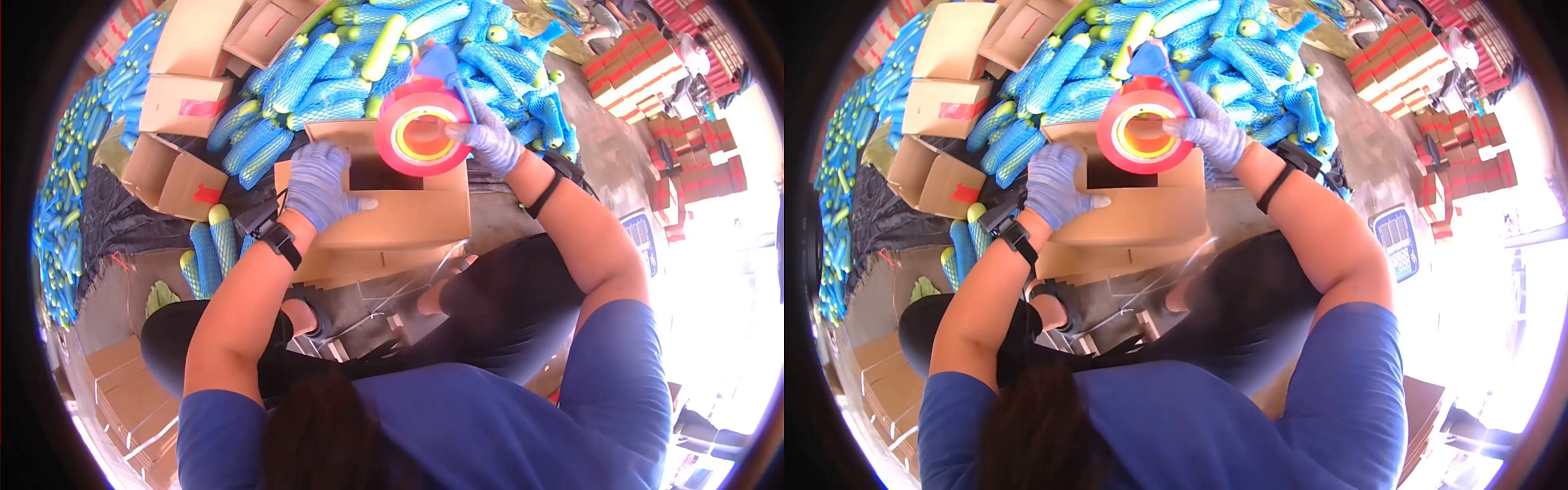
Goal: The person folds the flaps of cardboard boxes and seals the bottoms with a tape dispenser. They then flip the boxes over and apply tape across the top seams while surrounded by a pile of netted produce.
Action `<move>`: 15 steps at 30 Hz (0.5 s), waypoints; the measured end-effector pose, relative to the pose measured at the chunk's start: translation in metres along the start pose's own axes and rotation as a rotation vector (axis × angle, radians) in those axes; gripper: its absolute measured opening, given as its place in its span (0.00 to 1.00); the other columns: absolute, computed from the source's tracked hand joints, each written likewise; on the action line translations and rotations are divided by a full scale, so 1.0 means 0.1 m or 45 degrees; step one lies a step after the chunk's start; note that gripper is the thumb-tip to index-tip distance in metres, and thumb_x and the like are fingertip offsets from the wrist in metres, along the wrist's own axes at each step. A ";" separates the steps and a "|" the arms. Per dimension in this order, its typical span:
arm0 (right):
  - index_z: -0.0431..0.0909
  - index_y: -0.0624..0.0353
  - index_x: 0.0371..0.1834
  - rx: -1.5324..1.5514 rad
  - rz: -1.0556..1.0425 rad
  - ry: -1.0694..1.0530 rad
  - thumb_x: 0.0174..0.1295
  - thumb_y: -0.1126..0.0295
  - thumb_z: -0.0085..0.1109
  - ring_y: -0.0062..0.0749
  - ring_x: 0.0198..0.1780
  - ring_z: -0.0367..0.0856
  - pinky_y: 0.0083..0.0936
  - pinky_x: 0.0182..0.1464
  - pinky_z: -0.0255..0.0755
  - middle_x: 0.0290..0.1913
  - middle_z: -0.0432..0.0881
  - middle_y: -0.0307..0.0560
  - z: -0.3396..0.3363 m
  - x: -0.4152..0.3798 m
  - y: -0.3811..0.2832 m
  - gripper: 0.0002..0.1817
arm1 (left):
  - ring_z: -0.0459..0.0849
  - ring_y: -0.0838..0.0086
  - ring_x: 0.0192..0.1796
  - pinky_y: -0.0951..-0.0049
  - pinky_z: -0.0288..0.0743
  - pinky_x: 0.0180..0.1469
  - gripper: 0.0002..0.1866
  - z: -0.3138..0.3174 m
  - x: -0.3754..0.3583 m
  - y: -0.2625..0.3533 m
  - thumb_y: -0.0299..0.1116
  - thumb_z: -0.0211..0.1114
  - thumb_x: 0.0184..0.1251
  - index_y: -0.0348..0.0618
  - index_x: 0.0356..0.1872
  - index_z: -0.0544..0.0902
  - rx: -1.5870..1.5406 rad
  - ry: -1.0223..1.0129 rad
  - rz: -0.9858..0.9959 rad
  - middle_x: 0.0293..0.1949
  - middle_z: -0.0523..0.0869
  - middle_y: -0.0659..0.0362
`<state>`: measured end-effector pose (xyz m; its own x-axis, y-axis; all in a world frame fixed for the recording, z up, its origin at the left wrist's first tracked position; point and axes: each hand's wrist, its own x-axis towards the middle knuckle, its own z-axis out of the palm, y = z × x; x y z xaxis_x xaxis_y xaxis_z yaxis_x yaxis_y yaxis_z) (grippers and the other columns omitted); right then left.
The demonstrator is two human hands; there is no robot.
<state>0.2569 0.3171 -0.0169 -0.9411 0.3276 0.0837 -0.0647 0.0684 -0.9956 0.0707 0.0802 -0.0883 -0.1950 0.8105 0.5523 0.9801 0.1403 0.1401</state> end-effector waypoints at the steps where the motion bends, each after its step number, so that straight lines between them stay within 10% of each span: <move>1: 0.69 0.63 0.68 0.011 0.053 -0.010 0.53 0.57 0.73 0.29 0.60 0.75 0.30 0.63 0.70 0.57 0.79 0.46 0.04 0.05 0.05 0.40 | 0.81 0.50 0.48 0.52 0.74 0.48 0.29 0.02 -0.06 -0.05 0.57 0.73 0.55 0.42 0.44 0.81 0.013 0.003 -0.021 0.45 0.83 0.49; 4: 0.70 0.63 0.64 -0.413 0.094 -0.300 0.51 0.56 0.75 0.30 0.57 0.78 0.31 0.62 0.72 0.56 0.81 0.47 0.03 0.02 -0.06 0.39 | 0.76 0.49 0.52 0.54 0.71 0.57 0.28 0.38 -0.30 -0.35 0.45 0.69 0.63 0.37 0.57 0.72 -0.243 0.495 -0.519 0.50 0.78 0.45; 9: 0.69 0.63 0.69 0.119 0.495 -0.321 0.53 0.60 0.76 0.27 0.59 0.78 0.30 0.65 0.71 0.58 0.81 0.43 0.51 -0.37 -0.25 0.40 | 0.78 0.46 0.56 0.56 0.71 0.62 0.22 0.21 -0.27 -0.27 0.38 0.63 0.69 0.37 0.59 0.73 -0.313 0.738 -0.373 0.55 0.77 0.43; 15: 0.61 0.65 0.75 -0.292 0.586 -0.423 0.51 0.62 0.75 0.34 0.67 0.72 0.34 0.71 0.65 0.65 0.74 0.50 0.44 -0.35 -0.32 0.48 | 0.74 0.58 0.65 0.66 0.67 0.70 0.18 0.47 -0.34 -0.36 0.23 0.64 0.68 0.43 0.58 0.84 -0.946 -0.026 -0.621 0.62 0.74 0.50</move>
<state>0.2771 0.2625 0.0098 -0.9110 0.0626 -0.4076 0.4114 0.2030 -0.8885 0.0432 0.0746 -0.1507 -0.5772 0.7679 0.2777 0.5100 0.0734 0.8570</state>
